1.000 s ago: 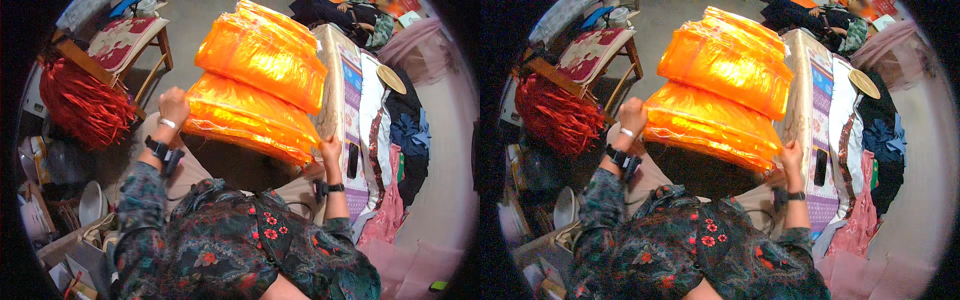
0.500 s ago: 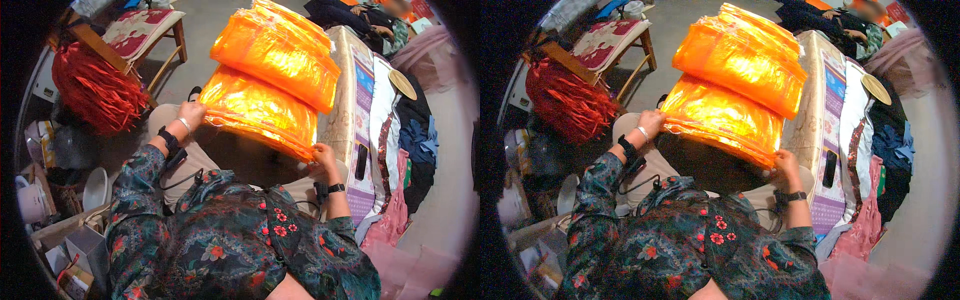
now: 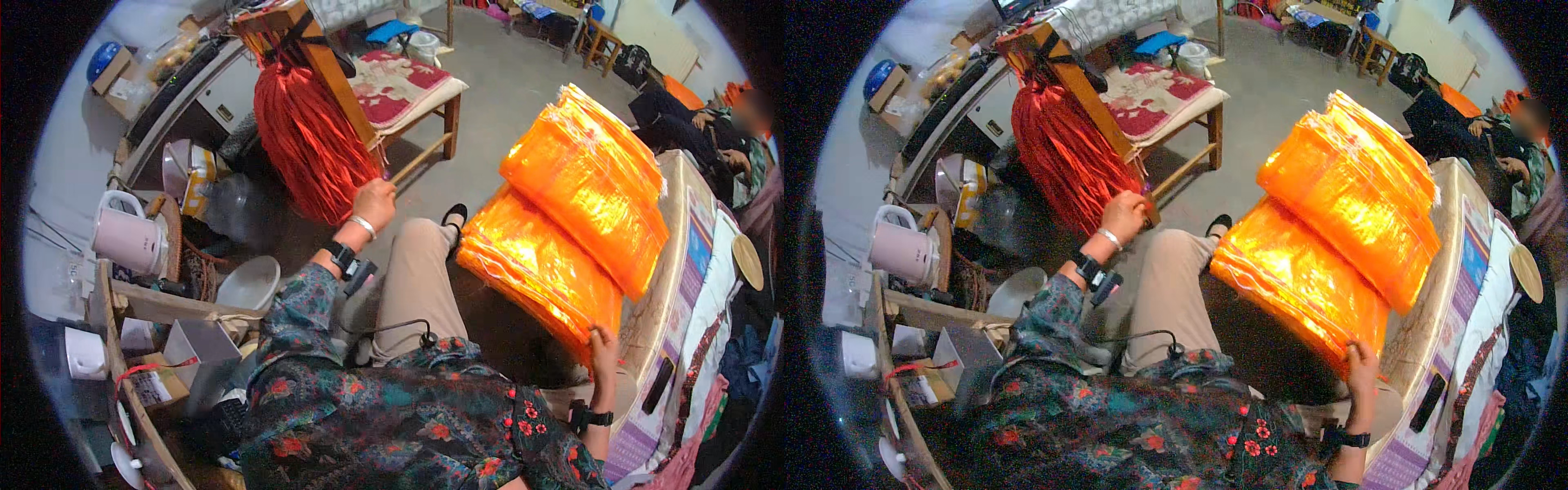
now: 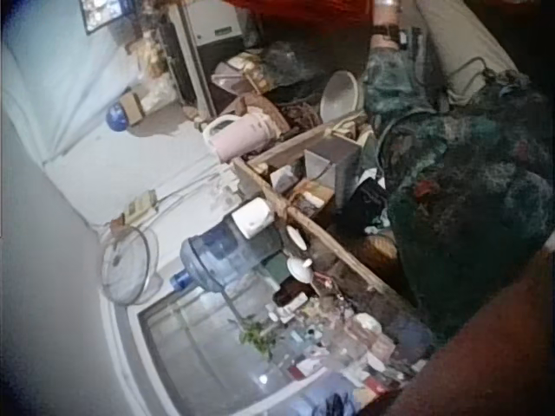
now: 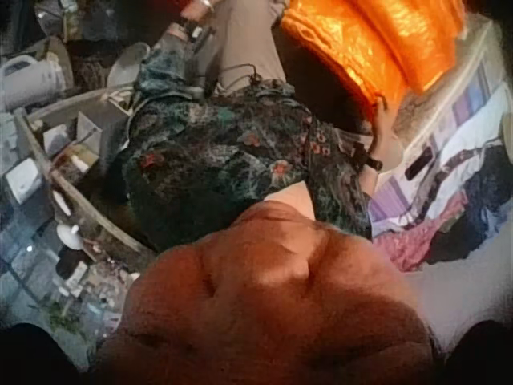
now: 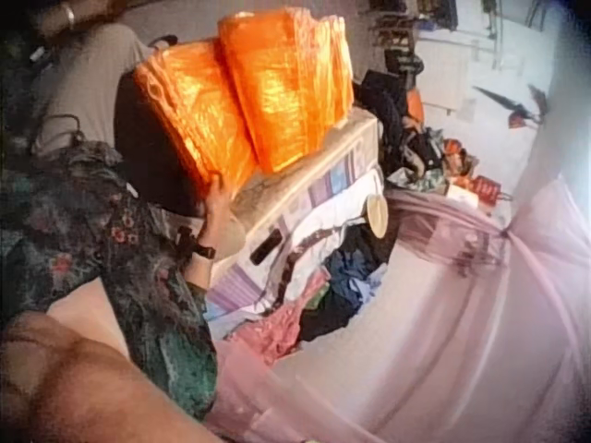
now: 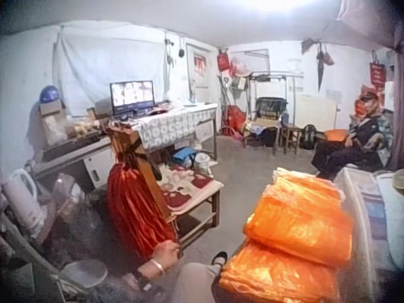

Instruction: Tying together stacks of orange plastic sheets with red plastic string.

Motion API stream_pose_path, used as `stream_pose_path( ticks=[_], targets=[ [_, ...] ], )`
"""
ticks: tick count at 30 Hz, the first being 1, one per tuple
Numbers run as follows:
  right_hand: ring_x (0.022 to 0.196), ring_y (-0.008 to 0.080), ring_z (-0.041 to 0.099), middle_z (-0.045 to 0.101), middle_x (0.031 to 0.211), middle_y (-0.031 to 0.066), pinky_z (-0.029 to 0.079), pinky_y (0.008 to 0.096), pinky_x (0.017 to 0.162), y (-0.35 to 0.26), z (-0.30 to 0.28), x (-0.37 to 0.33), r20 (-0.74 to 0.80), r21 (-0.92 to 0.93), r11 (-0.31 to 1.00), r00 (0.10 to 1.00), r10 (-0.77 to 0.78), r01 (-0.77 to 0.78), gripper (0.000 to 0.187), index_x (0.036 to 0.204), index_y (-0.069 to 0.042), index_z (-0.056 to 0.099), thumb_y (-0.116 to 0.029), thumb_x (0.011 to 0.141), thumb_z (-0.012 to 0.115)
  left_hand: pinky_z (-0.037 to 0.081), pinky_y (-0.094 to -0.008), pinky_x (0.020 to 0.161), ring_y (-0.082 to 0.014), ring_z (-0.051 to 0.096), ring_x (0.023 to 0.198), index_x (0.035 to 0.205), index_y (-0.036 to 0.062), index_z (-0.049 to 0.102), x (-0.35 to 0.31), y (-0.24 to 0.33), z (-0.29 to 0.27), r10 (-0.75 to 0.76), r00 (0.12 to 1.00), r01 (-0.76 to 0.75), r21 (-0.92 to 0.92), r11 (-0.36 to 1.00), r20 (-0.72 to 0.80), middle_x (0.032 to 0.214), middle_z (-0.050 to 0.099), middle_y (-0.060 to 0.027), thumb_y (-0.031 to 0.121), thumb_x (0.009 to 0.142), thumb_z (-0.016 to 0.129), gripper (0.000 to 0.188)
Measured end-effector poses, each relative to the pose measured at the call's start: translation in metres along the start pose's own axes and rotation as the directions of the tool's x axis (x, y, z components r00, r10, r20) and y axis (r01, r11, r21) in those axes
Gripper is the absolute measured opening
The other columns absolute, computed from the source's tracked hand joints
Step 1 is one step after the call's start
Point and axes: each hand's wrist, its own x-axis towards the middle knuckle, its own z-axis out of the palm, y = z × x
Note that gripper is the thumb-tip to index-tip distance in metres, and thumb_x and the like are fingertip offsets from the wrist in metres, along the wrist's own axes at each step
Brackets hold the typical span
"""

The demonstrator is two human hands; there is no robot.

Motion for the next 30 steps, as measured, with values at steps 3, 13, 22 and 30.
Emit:
stream_pose_path(
  ticks=[3,13,22,30],
  targets=[
    [0.055,0.0086,0.049,0.054,0.065,0.0018,0.038,0.0204,0.05,0.0,0.024,-0.005,0.153,0.017,0.997,0.985,0.075,-0.079,0.013,0.091,-0.001,0.056,-0.008,0.083,0.048,0.041,-0.0384,0.076,-0.0278,0.053,0.078,0.067,0.0078,0.057,0.035,-0.038,-0.029,0.055,0.995,-0.078,0.317,0.945,0.079,0.072,0.054,-0.0105,0.014,0.065,0.057,0.006],
    [0.054,0.0098,0.05,0.051,0.062,0.0024,0.039,0.0207,0.05,-0.009,0.037,-0.028,0.195,0.112,0.984,0.974,0.113,-0.136,0.011,0.082,0.001,0.057,-0.003,0.081,0.047,0.016,-0.0461,0.1,-0.0222,0.044,0.097,0.083,0.011,0.066,0.105,-0.061,-0.065,0.128,0.913,-0.409,0.871,0.273,0.388,0.087,0.056,-0.0046,0.017,0.075,0.047,0.021],
    [0.055,0.0124,0.053,0.056,0.071,0.0061,0.041,0.0211,0.049,-0.027,0.048,-0.016,0.316,0.182,0.946,0.927,0.203,-0.27,0.013,0.089,0.001,0.055,-0.004,0.084,0.044,0.045,-0.0356,0.056,-0.0243,0.058,0.063,0.06,0.0108,0.061,0.077,-0.035,-0.033,0.438,0.866,-0.5,0.417,0.759,0.242,0.061,0.058,-0.0095,0.014,0.064,0.053,0.009],
    [0.052,0.008,0.049,0.059,0.075,0.0064,0.039,0.0197,0.047,-0.107,0.112,-0.02,0.602,0.514,0.775,0.798,-0.02,-0.368,0.014,0.09,-0.001,0.055,-0.011,0.085,0.046,0.038,-0.0285,0.04,-0.0119,0.049,0.043,0.06,0.004,0.055,-0.103,0.18,0.039,0.263,0.675,0.35,-0.613,0.708,0.689,0.05,0.051,-0.0037,0.03,0.083,0.048,0.035]
  ],
)
